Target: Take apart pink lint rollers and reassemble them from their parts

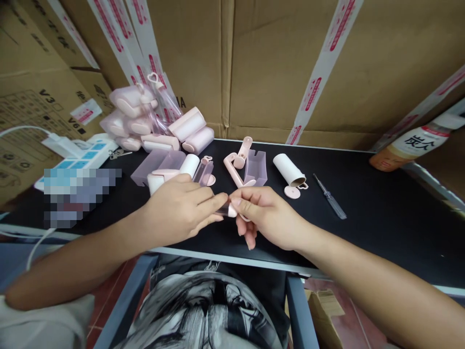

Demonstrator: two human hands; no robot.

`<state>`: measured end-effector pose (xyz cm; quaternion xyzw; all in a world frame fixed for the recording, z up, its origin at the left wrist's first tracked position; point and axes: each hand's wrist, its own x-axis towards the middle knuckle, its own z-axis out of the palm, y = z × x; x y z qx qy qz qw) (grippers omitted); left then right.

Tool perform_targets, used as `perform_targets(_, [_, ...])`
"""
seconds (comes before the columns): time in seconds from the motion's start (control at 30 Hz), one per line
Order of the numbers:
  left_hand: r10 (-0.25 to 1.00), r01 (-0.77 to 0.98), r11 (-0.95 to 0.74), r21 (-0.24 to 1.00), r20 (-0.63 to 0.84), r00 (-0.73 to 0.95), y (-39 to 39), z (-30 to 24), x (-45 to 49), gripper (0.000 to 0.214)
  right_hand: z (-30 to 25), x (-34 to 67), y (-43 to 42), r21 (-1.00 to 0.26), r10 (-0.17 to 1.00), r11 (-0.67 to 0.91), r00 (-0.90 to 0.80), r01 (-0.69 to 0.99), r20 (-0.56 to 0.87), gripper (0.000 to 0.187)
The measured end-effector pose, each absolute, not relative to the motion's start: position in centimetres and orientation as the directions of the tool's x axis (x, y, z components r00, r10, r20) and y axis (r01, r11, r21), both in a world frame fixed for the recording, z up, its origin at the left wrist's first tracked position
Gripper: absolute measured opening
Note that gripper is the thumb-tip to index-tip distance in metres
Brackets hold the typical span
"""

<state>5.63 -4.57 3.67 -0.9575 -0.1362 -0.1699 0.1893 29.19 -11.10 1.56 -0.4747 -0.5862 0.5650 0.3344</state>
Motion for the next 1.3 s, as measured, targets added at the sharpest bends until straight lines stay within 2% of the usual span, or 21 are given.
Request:
perform_targets(0.03, [0.192,0.327,-0.888,-0.324,0.386,0.903,-4.5,3.6,5.6,0.023,1.6,29.2,-11.0,-0.98,0.919,-0.155,-0.345,0.122,-0.189,0.044])
perform_targets(0.07, [0.196,0.333,-0.885,-0.326,0.39,0.9,-4.4,3.6,5.6,0.024,1.6,29.3,-11.0,-0.984,0.924,-0.148,-0.341,0.1,-0.174,0.043])
perform_targets(0.1, [0.208,0.345,-0.881,-0.324,0.388,0.898,-4.3,3.7,5.5,0.024,1.5,29.4,-10.9,-0.99,0.944,-0.064,-0.315,0.124,-0.1,0.04])
perform_targets(0.13, [0.225,0.355,-0.879,-0.318,0.38,0.897,-4.1,3.7,5.4,0.024,1.5,29.6,-10.9,-0.977,0.957,0.092,-0.287,0.193,0.033,0.036])
perform_targets(0.17, [0.239,0.362,-0.879,-0.309,0.371,0.898,-4.0,3.8,5.3,0.024,1.5,29.8,-10.9,-0.912,0.94,0.284,-0.274,0.297,0.203,0.033])
perform_targets(0.23, [0.258,0.363,-0.886,-0.288,0.346,0.902,-3.7,4.0,5.2,0.025,1.3,30.1,-10.9,-0.614,0.792,0.607,-0.327,0.504,0.515,0.023])
perform_targets(0.3, [0.27,0.362,-0.891,-0.275,0.319,0.908,-3.7,4.0,5.3,0.027,1.0,30.2,-11.1,-0.342,0.645,0.723,-0.41,0.6,0.645,0.015])
perform_targets(0.37, [0.279,0.362,-0.891,-0.276,0.295,0.914,-3.7,4.0,5.4,0.028,0.8,30.1,-11.3,-0.269,0.622,0.722,-0.428,0.637,0.655,0.015])
perform_targets(0.47, [0.269,0.342,-0.895,-0.287,0.264,0.926,-3.7,3.7,5.5,0.028,0.6,29.8,-11.5,-0.357,0.699,0.674,-0.404,0.647,0.59,0.019])
perform_targets(0.53, [0.25,0.32,-0.902,-0.29,0.255,0.934,-3.7,3.5,5.6,0.026,0.6,29.8,-11.5,-0.546,0.8,0.595,-0.366,0.59,0.477,0.023])
perform_targets(0.6, [0.21,0.28,-0.915,-0.292,0.247,0.946,-3.8,3.4,5.7,0.023,0.6,30.1,-11.3,-0.806,0.895,0.412,-0.354,0.425,0.271,0.034])
perform_targets(0.63, [0.175,0.247,-0.923,-0.296,0.248,0.953,-4.0,3.4,5.9,0.022,0.6,30.4,-11.1,-0.908,0.91,0.281,-0.387,0.311,0.149,0.046])
perform_targets(0.7, [0.072,0.152,-0.939,-0.31,0.253,0.965,-4.7,3.7,6.2,0.018,0.5,31.0,-10.7,-0.995,0.862,0.022,-0.507,0.092,-0.028,0.071])
perform_targets(0.77, [-0.03,0.061,-0.942,-0.329,0.264,0.964,-5.6,4.2,6.6,0.025,0.1,31.5,-10.3,-0.99,0.779,-0.132,-0.624,-0.058,-0.067,0.088])
perform_targets(0.83, [-0.062,0.041,-0.938,-0.345,0.283,0.957,-6.6,4.7,6.9,0.035,-0.3,31.6,-10.2,-0.972,0.743,-0.178,-0.669,-0.152,-0.031,0.094])
perform_targets(0.97, [0.009,0.126,-0.929,-0.349,0.319,0.948,-7.3,5.0,7.4,0.037,-0.5,31.2,-10.2,-0.962,0.782,-0.131,-0.621,-0.238,0.047,0.089])
perform_targets(1.13, [0.007,0.136,-0.916,-0.378,0.323,0.947,-6.2,5.8,7.7,0.043,-0.3,31.1,-9.7,-0.943,0.836,-0.111,-0.543,-0.313,0.081,0.091])
perform_targets(1.23, [0.006,0.118,-0.941,-0.316,0.333,0.943,-5.4,7.3,7.4,0.04,-0.1,31.4,-9.4,-0.932,0.855,-0.01,-0.486,-0.362,0.179,0.091])
perform_targets(1.3, [-0.012,0.096,-0.962,-0.256,0.393,0.919,-4.8,8.7,7.1,0.04,0.2,31.6,-9.3,-0.938,0.871,0.062,-0.44,-0.34,0.217,0.092])
